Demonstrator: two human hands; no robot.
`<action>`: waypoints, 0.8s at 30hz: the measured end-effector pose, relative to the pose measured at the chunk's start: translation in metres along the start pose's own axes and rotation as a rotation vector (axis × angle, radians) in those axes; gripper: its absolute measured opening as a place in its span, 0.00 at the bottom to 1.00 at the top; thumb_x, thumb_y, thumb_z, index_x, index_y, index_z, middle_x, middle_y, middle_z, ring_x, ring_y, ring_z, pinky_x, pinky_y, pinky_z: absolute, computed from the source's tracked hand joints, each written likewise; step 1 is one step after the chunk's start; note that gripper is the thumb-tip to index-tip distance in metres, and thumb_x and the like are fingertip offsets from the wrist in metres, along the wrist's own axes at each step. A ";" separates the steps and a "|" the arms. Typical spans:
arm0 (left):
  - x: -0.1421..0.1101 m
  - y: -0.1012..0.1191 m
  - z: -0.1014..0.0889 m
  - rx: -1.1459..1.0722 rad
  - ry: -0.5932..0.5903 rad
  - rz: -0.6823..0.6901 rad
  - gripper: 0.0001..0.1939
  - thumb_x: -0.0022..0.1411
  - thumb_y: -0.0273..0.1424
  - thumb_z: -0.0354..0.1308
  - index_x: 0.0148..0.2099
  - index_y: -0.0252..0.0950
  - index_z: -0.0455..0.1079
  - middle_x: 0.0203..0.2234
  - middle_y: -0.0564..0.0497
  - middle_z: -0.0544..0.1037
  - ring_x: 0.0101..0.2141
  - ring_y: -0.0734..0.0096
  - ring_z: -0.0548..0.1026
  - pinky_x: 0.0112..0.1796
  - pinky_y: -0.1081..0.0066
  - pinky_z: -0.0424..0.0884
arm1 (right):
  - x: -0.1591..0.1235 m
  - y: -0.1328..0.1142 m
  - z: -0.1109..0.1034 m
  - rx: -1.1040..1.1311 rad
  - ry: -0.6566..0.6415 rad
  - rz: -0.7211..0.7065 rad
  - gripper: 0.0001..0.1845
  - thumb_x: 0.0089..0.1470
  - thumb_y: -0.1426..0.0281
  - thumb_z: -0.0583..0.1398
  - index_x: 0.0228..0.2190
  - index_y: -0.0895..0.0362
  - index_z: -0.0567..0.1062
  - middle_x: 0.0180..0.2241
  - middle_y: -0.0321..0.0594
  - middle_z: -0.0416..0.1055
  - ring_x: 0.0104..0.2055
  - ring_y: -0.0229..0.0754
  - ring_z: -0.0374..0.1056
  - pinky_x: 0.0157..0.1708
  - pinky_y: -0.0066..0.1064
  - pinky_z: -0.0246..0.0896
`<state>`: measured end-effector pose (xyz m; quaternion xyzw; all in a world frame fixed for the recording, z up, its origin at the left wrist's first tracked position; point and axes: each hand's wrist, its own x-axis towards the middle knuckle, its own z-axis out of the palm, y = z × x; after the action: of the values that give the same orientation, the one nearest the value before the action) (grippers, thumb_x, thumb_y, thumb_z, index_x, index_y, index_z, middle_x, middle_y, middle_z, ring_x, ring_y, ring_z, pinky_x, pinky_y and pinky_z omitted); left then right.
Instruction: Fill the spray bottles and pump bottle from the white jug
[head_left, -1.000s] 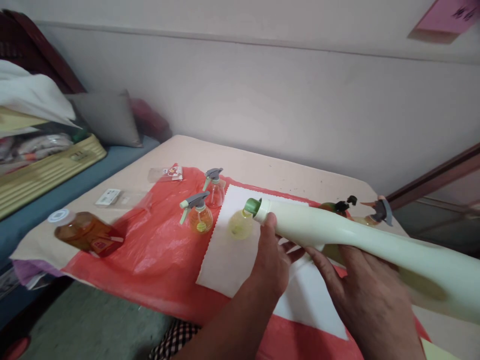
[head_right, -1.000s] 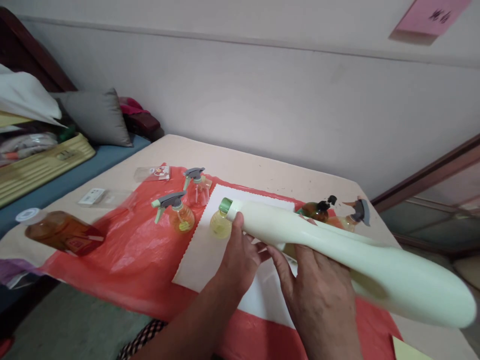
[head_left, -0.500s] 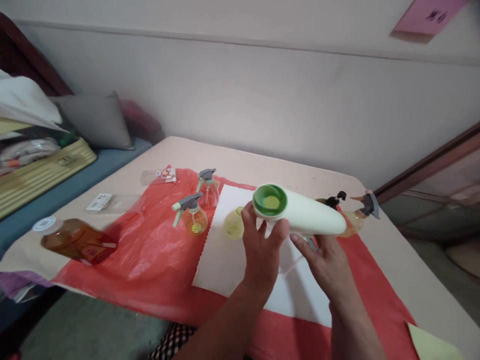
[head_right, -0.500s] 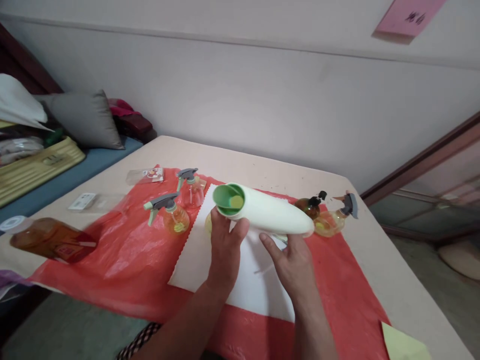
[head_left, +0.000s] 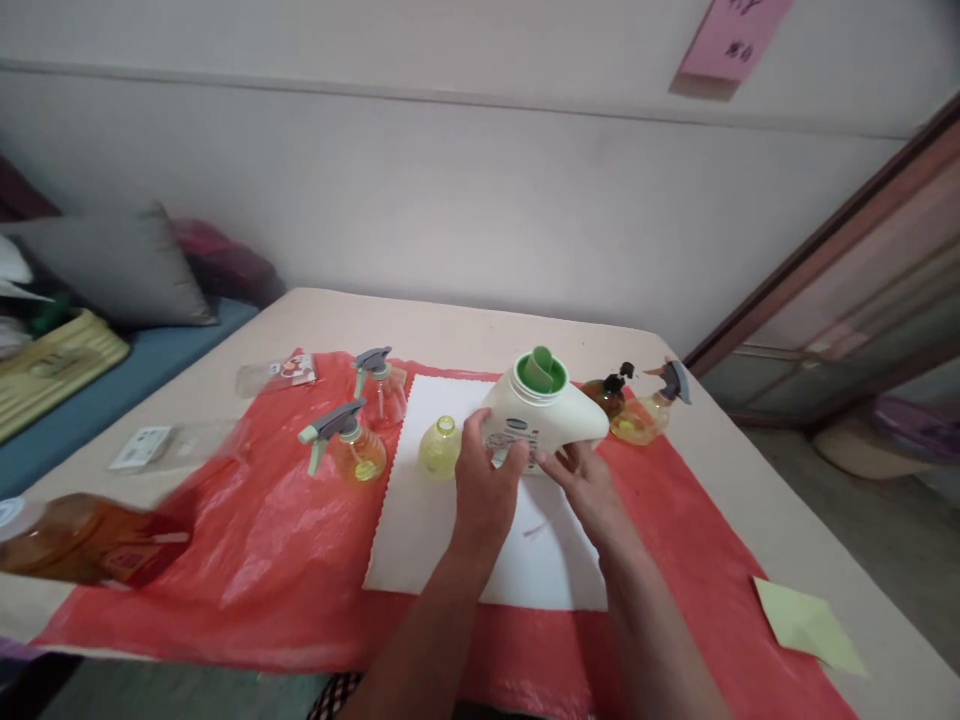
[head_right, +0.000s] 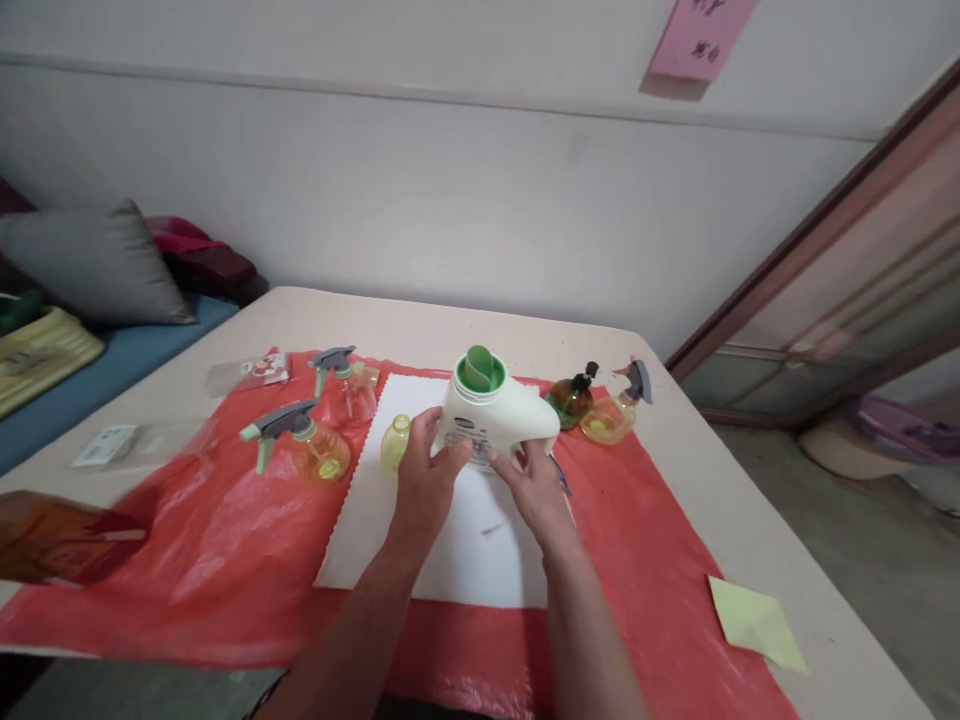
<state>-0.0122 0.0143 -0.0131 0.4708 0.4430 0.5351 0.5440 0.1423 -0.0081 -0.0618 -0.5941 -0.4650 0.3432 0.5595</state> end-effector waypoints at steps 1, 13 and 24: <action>0.002 0.000 -0.002 0.019 -0.015 0.002 0.26 0.58 0.33 0.63 0.58 0.38 0.65 0.54 0.43 0.74 0.57 0.56 0.71 0.53 0.60 0.71 | -0.001 -0.001 -0.004 -0.040 0.008 0.017 0.33 0.50 0.53 0.68 0.55 0.50 0.72 0.61 0.45 0.68 0.64 0.53 0.63 0.65 0.54 0.54; -0.014 -0.010 0.003 0.503 0.016 0.317 0.32 0.61 0.35 0.59 0.66 0.34 0.59 0.56 0.36 0.69 0.59 0.51 0.67 0.60 0.50 0.64 | 0.007 -0.004 0.006 0.100 -0.058 -0.067 0.35 0.53 0.55 0.63 0.61 0.50 0.67 0.65 0.40 0.63 0.67 0.48 0.58 0.67 0.45 0.53; 0.008 -0.006 -0.011 0.535 -0.107 0.088 0.34 0.59 0.35 0.60 0.66 0.34 0.61 0.57 0.38 0.71 0.50 0.56 0.75 0.51 0.55 0.73 | 0.014 0.011 -0.021 -0.541 0.178 0.169 0.26 0.58 0.62 0.55 0.56 0.58 0.74 0.54 0.51 0.74 0.54 0.53 0.71 0.58 0.46 0.63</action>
<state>-0.0223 0.0227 -0.0209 0.6442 0.5182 0.3963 0.3992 0.1682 -0.0019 -0.0682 -0.7859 -0.4377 0.1988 0.3890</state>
